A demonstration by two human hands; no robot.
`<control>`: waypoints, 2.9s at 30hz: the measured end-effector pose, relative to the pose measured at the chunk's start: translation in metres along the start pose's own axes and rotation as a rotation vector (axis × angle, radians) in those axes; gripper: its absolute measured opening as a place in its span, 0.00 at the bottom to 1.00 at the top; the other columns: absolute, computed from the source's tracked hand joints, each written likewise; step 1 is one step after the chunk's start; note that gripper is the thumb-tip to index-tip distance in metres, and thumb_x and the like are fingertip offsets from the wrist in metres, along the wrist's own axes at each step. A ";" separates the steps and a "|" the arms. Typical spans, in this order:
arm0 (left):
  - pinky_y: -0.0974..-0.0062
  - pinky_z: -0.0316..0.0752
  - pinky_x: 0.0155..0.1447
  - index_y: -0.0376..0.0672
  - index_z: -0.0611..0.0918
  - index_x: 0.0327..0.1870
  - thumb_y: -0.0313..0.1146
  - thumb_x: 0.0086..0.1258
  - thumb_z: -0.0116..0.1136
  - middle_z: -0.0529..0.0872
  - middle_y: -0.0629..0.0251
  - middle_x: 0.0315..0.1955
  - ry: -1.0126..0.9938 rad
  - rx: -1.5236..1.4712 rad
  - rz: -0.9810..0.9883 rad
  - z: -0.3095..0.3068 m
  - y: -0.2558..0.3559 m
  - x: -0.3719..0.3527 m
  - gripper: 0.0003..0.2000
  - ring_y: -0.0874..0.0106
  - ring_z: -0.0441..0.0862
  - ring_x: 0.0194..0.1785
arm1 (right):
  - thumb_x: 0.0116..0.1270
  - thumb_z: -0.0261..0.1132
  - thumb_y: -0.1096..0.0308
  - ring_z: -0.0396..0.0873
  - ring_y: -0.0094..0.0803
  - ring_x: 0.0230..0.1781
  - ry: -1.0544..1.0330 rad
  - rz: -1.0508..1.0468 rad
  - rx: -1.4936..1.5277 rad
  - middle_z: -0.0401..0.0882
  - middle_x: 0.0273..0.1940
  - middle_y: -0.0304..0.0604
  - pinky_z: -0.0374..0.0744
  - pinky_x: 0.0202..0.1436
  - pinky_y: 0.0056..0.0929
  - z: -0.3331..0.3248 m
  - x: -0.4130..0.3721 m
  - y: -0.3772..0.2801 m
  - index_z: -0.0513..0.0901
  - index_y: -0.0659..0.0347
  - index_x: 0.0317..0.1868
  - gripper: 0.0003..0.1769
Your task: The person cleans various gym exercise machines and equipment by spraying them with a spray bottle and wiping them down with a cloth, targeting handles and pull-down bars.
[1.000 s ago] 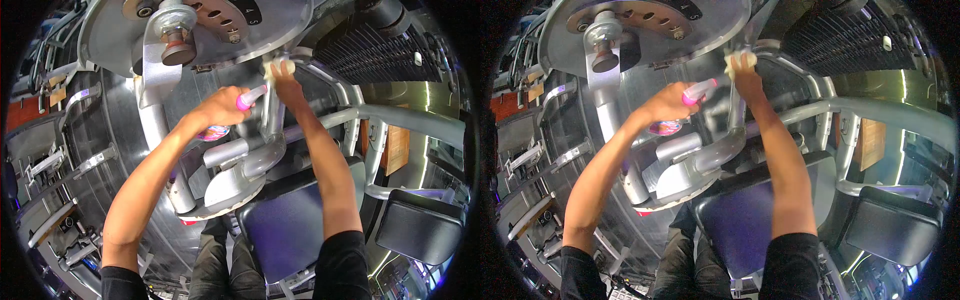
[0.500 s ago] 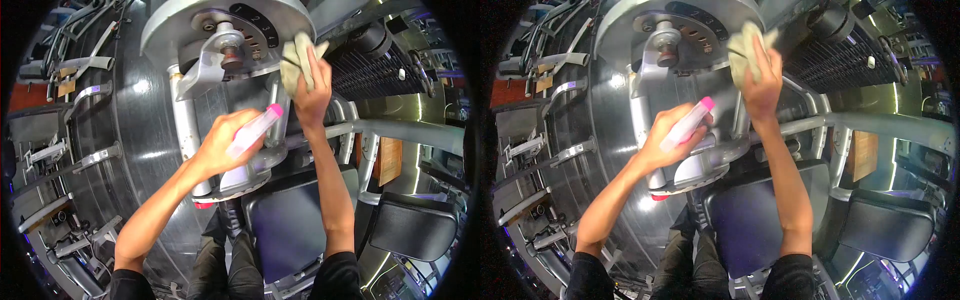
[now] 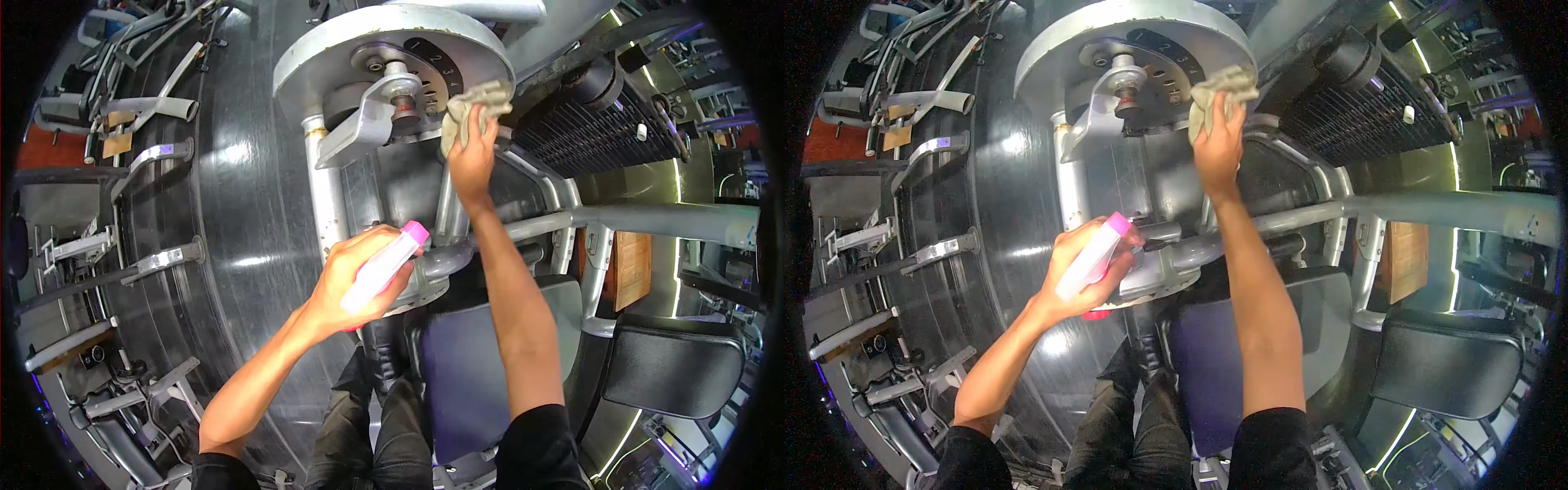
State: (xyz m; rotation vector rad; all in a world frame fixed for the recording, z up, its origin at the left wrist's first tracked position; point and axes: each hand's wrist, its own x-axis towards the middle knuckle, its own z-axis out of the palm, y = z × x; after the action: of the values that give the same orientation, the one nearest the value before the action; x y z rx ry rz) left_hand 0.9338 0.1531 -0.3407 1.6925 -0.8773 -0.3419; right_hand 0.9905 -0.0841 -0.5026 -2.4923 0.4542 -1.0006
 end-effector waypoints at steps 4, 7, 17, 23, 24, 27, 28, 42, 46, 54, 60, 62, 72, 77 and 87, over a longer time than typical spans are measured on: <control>0.72 0.77 0.42 0.36 0.81 0.40 0.17 0.56 0.60 0.84 0.58 0.34 0.058 -0.074 -0.045 -0.009 0.022 -0.004 0.11 0.64 0.84 0.37 | 0.66 0.58 0.71 0.78 0.41 0.50 -0.068 0.847 0.813 0.78 0.48 0.51 0.78 0.51 0.37 0.035 0.001 -0.010 0.73 0.59 0.60 0.21; 0.72 0.77 0.42 0.37 0.81 0.40 0.17 0.57 0.60 0.84 0.58 0.34 0.093 -0.046 -0.035 -0.018 0.033 -0.010 0.10 0.64 0.84 0.36 | 0.70 0.52 0.71 0.83 0.33 0.41 0.176 1.179 1.365 0.81 0.45 0.42 0.82 0.42 0.30 0.004 0.047 -0.064 0.77 0.60 0.51 0.12; 0.74 0.78 0.39 0.36 0.80 0.39 0.16 0.55 0.61 0.85 0.58 0.34 0.156 -0.010 -0.115 -0.048 0.063 -0.068 0.11 0.66 0.85 0.34 | 0.55 0.60 0.79 0.71 0.49 0.49 0.469 -0.030 0.225 0.68 0.48 0.54 0.68 0.58 0.44 -0.091 0.119 -0.114 0.79 0.53 0.60 0.29; 0.74 0.79 0.41 0.36 0.80 0.39 0.14 0.52 0.61 0.85 0.59 0.35 0.168 -0.057 -0.199 -0.054 0.059 -0.103 0.13 0.66 0.85 0.36 | 0.55 0.64 0.70 0.75 0.40 0.50 -0.266 -0.648 -0.137 0.79 0.44 0.40 0.73 0.53 0.41 -0.069 0.165 -0.195 0.87 0.51 0.42 0.13; 0.74 0.78 0.40 0.36 0.80 0.39 0.14 0.52 0.61 0.85 0.59 0.34 0.174 -0.047 -0.247 -0.055 0.060 -0.107 0.13 0.67 0.85 0.35 | 0.55 0.64 0.71 0.75 0.39 0.50 -0.333 -0.732 -0.130 0.79 0.44 0.39 0.74 0.52 0.39 -0.058 0.164 -0.207 0.87 0.50 0.42 0.13; 0.75 0.78 0.40 0.36 0.81 0.39 0.15 0.53 0.61 0.85 0.59 0.34 0.202 -0.059 -0.320 -0.054 0.058 -0.114 0.13 0.68 0.84 0.34 | 0.56 0.65 0.68 0.74 0.34 0.53 -0.443 -1.000 -0.089 0.78 0.46 0.36 0.72 0.53 0.36 -0.030 0.143 -0.237 0.88 0.49 0.39 0.10; 0.76 0.78 0.39 0.36 0.81 0.40 0.15 0.53 0.61 0.85 0.59 0.33 0.221 -0.081 -0.345 -0.054 0.058 -0.114 0.13 0.68 0.84 0.34 | 0.56 0.64 0.66 0.73 0.32 0.53 -0.501 -1.060 -0.182 0.78 0.46 0.34 0.71 0.53 0.35 -0.022 0.134 -0.246 0.88 0.48 0.36 0.08; 0.76 0.78 0.41 0.35 0.81 0.41 0.16 0.55 0.62 0.85 0.60 0.36 0.103 -0.096 -0.389 -0.062 0.066 -0.106 0.12 0.71 0.84 0.35 | 0.62 0.60 0.76 0.69 0.51 0.57 -0.238 -0.011 0.162 0.73 0.55 0.57 0.69 0.63 0.36 -0.115 0.139 -0.068 0.81 0.47 0.58 0.24; 0.77 0.78 0.40 0.35 0.81 0.42 0.17 0.55 0.63 0.85 0.61 0.35 0.159 -0.216 -0.417 -0.064 0.067 -0.113 0.12 0.72 0.83 0.35 | 0.66 0.57 0.76 0.68 0.51 0.56 -0.075 0.151 0.229 0.69 0.52 0.61 0.68 0.63 0.37 -0.104 0.113 -0.110 0.79 0.47 0.61 0.24; 0.78 0.77 0.40 0.36 0.82 0.41 0.16 0.55 0.63 0.84 0.62 0.34 0.192 -0.116 -0.450 -0.075 0.073 -0.126 0.13 0.73 0.82 0.34 | 0.50 0.63 0.76 0.74 0.44 0.49 -0.291 -0.513 -0.110 0.76 0.49 0.47 0.74 0.52 0.40 -0.101 0.135 -0.195 0.84 0.53 0.49 0.23; 0.76 0.78 0.42 0.36 0.81 0.41 0.16 0.55 0.63 0.85 0.61 0.36 0.170 -0.105 -0.445 -0.075 0.074 -0.133 0.12 0.73 0.84 0.38 | 0.59 0.58 0.78 0.74 0.49 0.52 -0.246 0.011 0.044 0.73 0.50 0.54 0.73 0.58 0.41 -0.108 0.164 -0.095 0.82 0.49 0.56 0.24; 0.76 0.79 0.43 0.36 0.81 0.41 0.17 0.56 0.63 0.85 0.61 0.37 0.189 -0.214 -0.505 -0.070 0.071 -0.135 0.11 0.72 0.85 0.39 | 0.60 0.57 0.79 0.74 0.50 0.52 -0.206 0.079 0.126 0.73 0.50 0.54 0.73 0.58 0.40 -0.107 0.151 -0.081 0.82 0.49 0.56 0.25; 0.75 0.81 0.41 0.33 0.78 0.42 0.14 0.60 0.58 0.84 0.58 0.39 0.042 -0.152 -0.430 -0.062 0.067 -0.133 0.10 0.74 0.83 0.35 | 0.66 0.62 0.63 0.77 0.55 0.51 -0.069 0.674 0.217 0.78 0.43 0.62 0.74 0.56 0.43 -0.046 0.046 0.020 0.80 0.55 0.57 0.20; 0.77 0.78 0.43 0.35 0.81 0.42 0.19 0.60 0.61 0.85 0.61 0.37 0.103 -0.266 -0.524 -0.049 0.071 -0.131 0.09 0.74 0.83 0.37 | 0.61 0.61 0.70 0.77 0.52 0.48 -0.614 0.285 0.571 0.79 0.43 0.57 0.75 0.55 0.39 -0.064 0.004 -0.044 0.82 0.57 0.54 0.19; 0.73 0.82 0.41 0.33 0.77 0.44 0.15 0.62 0.58 0.83 0.56 0.40 -0.074 -0.196 -0.383 -0.016 0.081 -0.125 0.10 0.74 0.81 0.36 | 0.61 0.55 0.70 0.74 0.47 0.48 -0.447 0.049 -0.467 0.74 0.49 0.47 0.76 0.47 0.38 -0.183 -0.112 -0.008 0.84 0.50 0.50 0.18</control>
State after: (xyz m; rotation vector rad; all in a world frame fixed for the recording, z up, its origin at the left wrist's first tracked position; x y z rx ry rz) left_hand 0.8289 0.2462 -0.2870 1.6660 -0.5471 -0.7303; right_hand 0.7846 -0.0746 -0.4429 -2.9834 0.6540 -0.3122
